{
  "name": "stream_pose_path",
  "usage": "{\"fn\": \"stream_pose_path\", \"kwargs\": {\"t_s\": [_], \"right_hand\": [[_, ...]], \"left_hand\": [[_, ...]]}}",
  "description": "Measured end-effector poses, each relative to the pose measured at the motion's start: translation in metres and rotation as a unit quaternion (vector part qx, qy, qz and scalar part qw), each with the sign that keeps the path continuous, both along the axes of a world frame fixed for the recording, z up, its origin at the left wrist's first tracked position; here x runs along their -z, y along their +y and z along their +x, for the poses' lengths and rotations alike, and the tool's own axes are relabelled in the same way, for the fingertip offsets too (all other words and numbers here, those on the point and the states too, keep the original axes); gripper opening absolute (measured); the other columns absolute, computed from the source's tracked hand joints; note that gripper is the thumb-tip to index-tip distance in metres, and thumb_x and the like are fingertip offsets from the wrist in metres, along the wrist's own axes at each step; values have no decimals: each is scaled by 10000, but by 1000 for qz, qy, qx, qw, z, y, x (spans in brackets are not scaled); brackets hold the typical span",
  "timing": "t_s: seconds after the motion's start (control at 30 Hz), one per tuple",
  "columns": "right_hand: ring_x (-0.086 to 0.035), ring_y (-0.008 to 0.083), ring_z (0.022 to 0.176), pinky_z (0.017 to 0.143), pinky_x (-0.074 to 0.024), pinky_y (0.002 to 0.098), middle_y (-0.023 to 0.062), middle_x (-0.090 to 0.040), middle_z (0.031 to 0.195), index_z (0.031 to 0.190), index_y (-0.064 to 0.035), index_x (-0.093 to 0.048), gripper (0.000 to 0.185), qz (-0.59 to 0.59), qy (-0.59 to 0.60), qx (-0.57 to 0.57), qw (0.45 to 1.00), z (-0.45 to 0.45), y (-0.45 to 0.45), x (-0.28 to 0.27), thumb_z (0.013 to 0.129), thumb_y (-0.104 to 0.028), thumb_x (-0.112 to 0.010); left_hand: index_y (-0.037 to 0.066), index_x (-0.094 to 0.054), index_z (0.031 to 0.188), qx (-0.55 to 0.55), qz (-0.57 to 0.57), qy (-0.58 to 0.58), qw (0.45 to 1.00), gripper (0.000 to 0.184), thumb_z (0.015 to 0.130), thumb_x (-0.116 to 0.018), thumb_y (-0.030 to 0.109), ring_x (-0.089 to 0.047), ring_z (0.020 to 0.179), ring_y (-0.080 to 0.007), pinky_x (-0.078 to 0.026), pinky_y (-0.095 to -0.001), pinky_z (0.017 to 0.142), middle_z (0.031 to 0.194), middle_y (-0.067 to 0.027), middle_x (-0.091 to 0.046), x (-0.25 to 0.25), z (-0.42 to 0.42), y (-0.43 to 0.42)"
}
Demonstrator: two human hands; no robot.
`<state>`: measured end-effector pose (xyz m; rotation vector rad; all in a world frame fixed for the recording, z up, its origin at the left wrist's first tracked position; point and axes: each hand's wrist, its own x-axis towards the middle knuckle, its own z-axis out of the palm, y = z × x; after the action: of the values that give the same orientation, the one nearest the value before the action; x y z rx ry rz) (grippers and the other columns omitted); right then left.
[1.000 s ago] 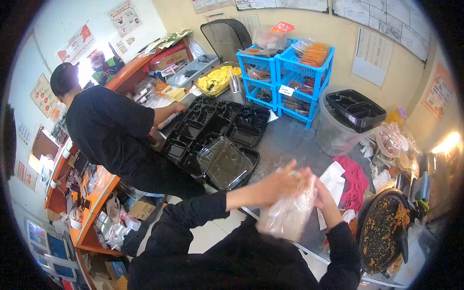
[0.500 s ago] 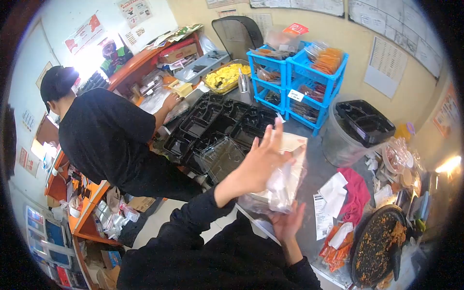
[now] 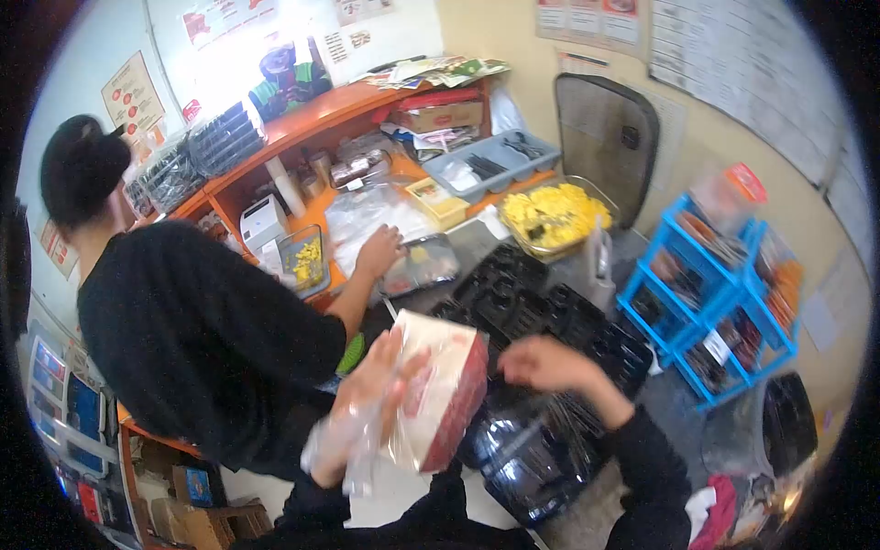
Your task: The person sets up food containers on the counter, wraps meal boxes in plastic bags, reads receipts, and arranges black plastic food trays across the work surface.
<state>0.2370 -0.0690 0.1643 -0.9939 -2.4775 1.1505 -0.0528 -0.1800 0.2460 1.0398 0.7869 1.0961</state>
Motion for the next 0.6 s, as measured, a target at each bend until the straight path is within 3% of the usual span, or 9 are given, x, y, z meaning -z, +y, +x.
{"fn": "stream_pose_path", "kwargs": {"t_s": [0.07, 0.1, 0.13, 0.17, 0.2, 0.3, 0.4, 0.5, 0.6], "right_hand": [[-625, 152, 798, 721, -521, 309, 82, -676, 916, 1041, -11, -654, 192, 120, 140, 134, 974, -49, 119, 9, 858, -48, -608], [-639, 171, 790, 723, -522, 319, 85, -682, 871, 1037, -7, -655, 198, 72, 117, 209, 968, -77, 169, 2, 847, -39, -608], [-660, 203, 798, 737, -522, 327, 97, -690, 863, 1060, -22, -656, 227, 136, 145, 227, 953, -102, 230, 25, 838, -43, -611], [-669, 226, 808, 759, -522, 337, 102, -694, 855, 1088, -35, -654, 249, 163, 126, 242, 948, -127, 282, 37, 847, -73, -607], [-679, 249, 819, 781, -522, 348, 107, -698, 847, 1117, -48, -653, 271, 191, 107, 256, 942, -153, 327, 48, 856, -102, -604], [-626, 287, 1051, 922, -477, 456, 149, -662, 1103, 1177, -81, -644, 323, 219, -18, 256, 941, -217, 419, 84, 872, -169, -585], [-435, 276, 1313, 1008, -364, 602, 155, -496, 1379, 1184, -72, -649, 346, 200, -91, 322, 921, -268, 438, 106, 855, -126, -556], [-266, 269, 1408, 1011, -265, 707, 133, -343, 1488, 1265, -95, -596, 413, 229, -62, 394, 888, -288, 471, 145, 856, -146, -564], [-396, 328, 1329, 1030, -351, 593, 181, -424, 1427, 1270, -62, -573, 398, 255, -44, 395, 882, -279, 486, 148, 880, -142, -566]], "left_hand": [[68, -248, 1500, -82, 87, 141, 983, 680, 914, -580, 161, -514, 1235, -339, -479, -347, 889, 1485, -167, -408, 21, -30, 16], [122, -433, 1398, -74, 241, 334, 908, 524, 900, -591, 168, -482, 1268, -387, -482, -372, 905, 1460, -195, -429, 32, -51, 24], [177, -617, 1295, -113, 383, 495, 772, 409, 886, -602, 176, -451, 1301, -436, -485, -398, 920, 1435, -223, -450, 42, -72, 32], [169, -620, 1288, -125, 393, 515, 751, 398, 890, -600, 180, -450, 1302, -433, -481, -398, 926, 1438, -223, -445, 42, -83, 38], [160, -622, 1280, -114, 352, 500, 783, 388, 894, -597, 184, -449, 1304, -431, -477, -398, 931, 1441, -223, -441, 37, -96, 48], [135, -629, 1259, -105, 267, 482, 828, 361, 906, -589, 197, -446, 1308, -424, -466, -399, 947, 1450, -222, -427, 28, -131, 77], [110, -636, 1237, -105, 227, 487, 837, 340, 917, -581, 210, -443, 1313, -418, -454, -399, 964, 1459, -222, -413, 26, -157, 95], [85, -643, 1216, -106, 203, 491, 840, 326, 929, -573, 223, -439, 1317, -411, -442, -400, 980, 1468, -222, -400, 28, -173, 101], [60, -651, 1194, -111, 200, 496, 837, 320, 941, -565, 236, -436, 1322, -404, -431, -400, 996, 1477, -222, -386, 30, -178, 97]]}}
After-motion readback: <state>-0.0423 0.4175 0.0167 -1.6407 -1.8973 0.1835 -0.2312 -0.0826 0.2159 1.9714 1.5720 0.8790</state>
